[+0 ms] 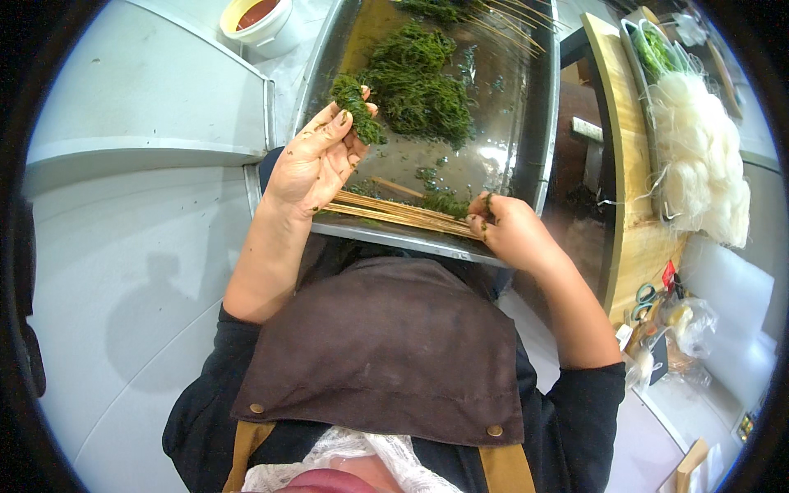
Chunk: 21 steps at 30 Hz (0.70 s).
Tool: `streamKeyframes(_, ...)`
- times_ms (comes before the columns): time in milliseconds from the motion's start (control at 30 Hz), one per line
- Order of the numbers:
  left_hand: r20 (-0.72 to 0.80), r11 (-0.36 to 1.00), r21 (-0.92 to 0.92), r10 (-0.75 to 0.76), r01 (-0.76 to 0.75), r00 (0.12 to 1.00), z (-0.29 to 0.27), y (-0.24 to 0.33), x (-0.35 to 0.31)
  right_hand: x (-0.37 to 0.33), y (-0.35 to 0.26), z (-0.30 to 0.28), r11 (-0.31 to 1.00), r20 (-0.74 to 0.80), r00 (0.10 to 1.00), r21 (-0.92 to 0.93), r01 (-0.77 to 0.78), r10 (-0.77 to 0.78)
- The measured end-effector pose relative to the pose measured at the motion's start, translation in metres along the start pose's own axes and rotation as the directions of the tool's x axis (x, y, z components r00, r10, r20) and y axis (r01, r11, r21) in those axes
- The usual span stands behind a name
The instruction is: The person repeatedly picks up small clumps of green moss from a metal tray, wraps them around thin wooden skewers, and places the finished skewers back into the tray. The hands work continuously, forming moss bundles and arranging them in rows.
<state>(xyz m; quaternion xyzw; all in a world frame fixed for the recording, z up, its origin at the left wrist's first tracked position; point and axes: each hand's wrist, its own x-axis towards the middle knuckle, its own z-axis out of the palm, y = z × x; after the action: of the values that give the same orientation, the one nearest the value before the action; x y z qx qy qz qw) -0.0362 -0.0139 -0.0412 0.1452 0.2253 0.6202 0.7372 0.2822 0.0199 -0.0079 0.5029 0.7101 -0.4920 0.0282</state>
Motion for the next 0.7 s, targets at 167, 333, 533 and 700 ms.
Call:
streamKeyframes(167, 0.054, 0.995, -0.007, 0.104, -0.103, 0.993, 0.004, 0.007, 0.000, -0.015, -0.013, -0.002, 0.968, -0.205, 0.979, 0.247, 0.030, 0.022)
streamKeyframes(333, -0.046, 0.985, 0.024, 0.170, -0.170, 0.984, 0.011, 0.007, -0.002, -0.025, -0.032, 0.011, 0.876, -0.278, 0.959, 0.445, 0.183, -0.060)
streamKeyframes(533, -0.034, 0.987, 0.025, 0.162, -0.161, 0.986, 0.011, 0.008, -0.003, -0.020, -0.041, 0.013, 0.904, -0.215, 0.974, 0.397, 0.157, -0.075)
streamKeyframes(700, -0.033, 0.980, 0.082, 0.184, -0.181, 0.982, 0.011, 0.007, -0.004, -0.021, -0.043, 0.008, 0.910, -0.164, 0.986, 0.408, 0.069, -0.002)
